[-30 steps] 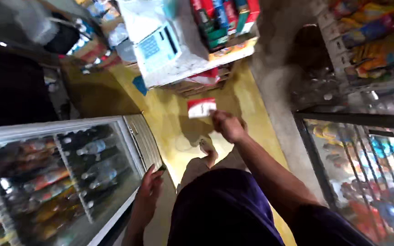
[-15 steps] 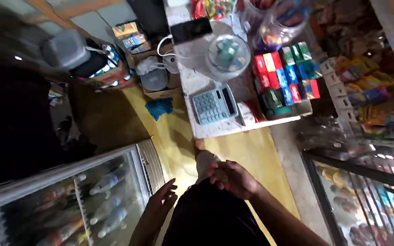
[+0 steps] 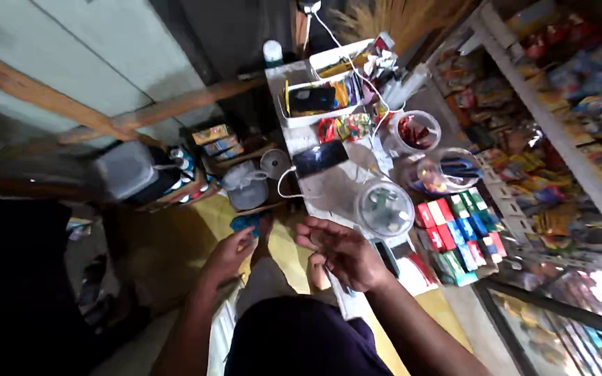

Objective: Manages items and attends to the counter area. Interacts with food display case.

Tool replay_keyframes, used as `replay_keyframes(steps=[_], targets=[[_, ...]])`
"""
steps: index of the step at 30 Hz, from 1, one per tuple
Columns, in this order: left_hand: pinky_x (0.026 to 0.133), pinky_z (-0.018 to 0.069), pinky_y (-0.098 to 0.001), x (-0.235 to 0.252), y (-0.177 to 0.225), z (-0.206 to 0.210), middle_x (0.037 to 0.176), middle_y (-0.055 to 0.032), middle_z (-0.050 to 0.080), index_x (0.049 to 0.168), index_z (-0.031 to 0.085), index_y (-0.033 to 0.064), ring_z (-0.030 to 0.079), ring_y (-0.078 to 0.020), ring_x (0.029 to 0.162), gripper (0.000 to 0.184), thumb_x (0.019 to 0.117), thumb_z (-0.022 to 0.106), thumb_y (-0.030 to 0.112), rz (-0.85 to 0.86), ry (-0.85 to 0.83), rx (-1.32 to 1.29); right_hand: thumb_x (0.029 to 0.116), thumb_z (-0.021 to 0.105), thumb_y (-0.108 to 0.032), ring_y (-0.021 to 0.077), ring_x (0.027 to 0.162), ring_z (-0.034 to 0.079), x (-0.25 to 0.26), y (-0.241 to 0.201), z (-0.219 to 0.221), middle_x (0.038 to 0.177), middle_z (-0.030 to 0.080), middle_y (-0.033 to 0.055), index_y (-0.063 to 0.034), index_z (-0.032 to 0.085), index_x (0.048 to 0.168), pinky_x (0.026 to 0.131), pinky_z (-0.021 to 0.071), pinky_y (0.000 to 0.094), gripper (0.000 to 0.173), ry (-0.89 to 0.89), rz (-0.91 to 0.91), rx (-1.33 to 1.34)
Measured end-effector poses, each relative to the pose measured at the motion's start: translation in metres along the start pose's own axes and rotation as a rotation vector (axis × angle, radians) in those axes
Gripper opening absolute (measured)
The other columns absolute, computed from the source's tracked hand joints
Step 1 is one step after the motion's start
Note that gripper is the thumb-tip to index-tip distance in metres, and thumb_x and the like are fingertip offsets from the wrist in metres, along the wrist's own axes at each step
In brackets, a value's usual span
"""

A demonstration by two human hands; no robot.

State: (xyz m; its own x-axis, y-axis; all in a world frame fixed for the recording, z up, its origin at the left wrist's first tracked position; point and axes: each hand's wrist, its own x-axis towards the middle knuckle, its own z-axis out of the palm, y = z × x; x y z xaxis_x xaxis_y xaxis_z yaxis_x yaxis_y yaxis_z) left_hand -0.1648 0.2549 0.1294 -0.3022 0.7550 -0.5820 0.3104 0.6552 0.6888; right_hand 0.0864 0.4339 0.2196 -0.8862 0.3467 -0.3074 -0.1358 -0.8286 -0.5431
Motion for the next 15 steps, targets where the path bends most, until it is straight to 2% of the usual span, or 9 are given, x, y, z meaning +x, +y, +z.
replay_keyframes(steps=[4,6,8,10,12,15], targets=[[0.106,0.0499,-0.0499,0.131,0.019,-0.065,0.134,-0.0205,0.064,0.149,0.049,0.0041,0.064,-0.031,0.121,0.05,0.1048,0.058,0.024,0.0,-0.076,0.001,0.103,0.042,-0.005,0.0195,0.107,0.072,0.047,0.005,0.017,0.125,0.071,0.011,-0.0009,0.059,0.132,0.081,0.0618,0.0323,0.034,0.291,-0.069,-0.062],[0.107,0.0494,-0.0501,0.199,0.029,-0.08,0.136,-0.0229,0.062,0.149,0.047,0.0014,0.063,-0.0328,0.123,0.049,0.1057,0.055,0.023,0.019,-0.087,-0.085,0.102,0.044,-0.004,0.0186,0.098,0.073,0.07,0.01,0.024,0.117,0.073,0.0116,0.0001,0.06,0.128,0.076,0.0617,0.0306,0.031,0.439,-0.111,-0.056],[0.1,0.052,-0.0491,0.26,0.035,-0.078,0.136,-0.0246,0.06,0.151,0.043,0.0015,0.063,-0.0338,0.118,0.051,0.1063,0.054,0.023,-0.054,-0.051,-0.294,0.1023,0.046,-0.005,0.0186,0.095,0.074,0.094,0.013,0.031,0.113,0.074,0.0123,0.0013,0.06,0.126,0.075,0.0618,0.0302,0.028,0.551,-0.141,-0.04],[0.1,0.0508,-0.0534,0.308,0.044,-0.071,0.146,-0.0236,0.052,0.156,0.036,0.0067,0.058,-0.0363,0.125,0.056,0.1079,0.052,0.03,-0.153,-0.049,-0.511,0.1015,0.048,-0.004,0.0184,0.093,0.074,0.117,0.014,0.036,0.112,0.074,0.0132,0.0016,0.062,0.124,0.073,0.0616,0.0295,0.027,0.622,-0.16,-0.032],[0.101,0.0488,-0.0551,0.338,0.052,-0.059,0.151,-0.0179,0.048,0.156,0.037,0.0131,0.054,-0.0349,0.131,0.055,0.1088,0.047,0.039,-0.258,-0.08,-0.686,0.1017,0.05,-0.005,0.0199,0.093,0.075,0.135,0.016,0.037,0.112,0.074,0.015,0.0012,0.062,0.122,0.073,0.0623,0.0299,0.024,0.661,-0.17,-0.018],[0.093,0.0513,-0.0507,0.354,0.065,-0.04,0.139,-0.0179,0.056,0.148,0.045,0.008,0.058,-0.0318,0.12,0.049,0.1118,0.034,0.04,-0.325,-0.13,-0.832,0.102,0.051,-0.005,0.02,0.091,0.075,0.159,0.019,0.041,0.113,0.074,0.0164,0.001,0.062,0.123,0.072,0.062,0.0291,0.024,0.733,-0.158,-0.005]])
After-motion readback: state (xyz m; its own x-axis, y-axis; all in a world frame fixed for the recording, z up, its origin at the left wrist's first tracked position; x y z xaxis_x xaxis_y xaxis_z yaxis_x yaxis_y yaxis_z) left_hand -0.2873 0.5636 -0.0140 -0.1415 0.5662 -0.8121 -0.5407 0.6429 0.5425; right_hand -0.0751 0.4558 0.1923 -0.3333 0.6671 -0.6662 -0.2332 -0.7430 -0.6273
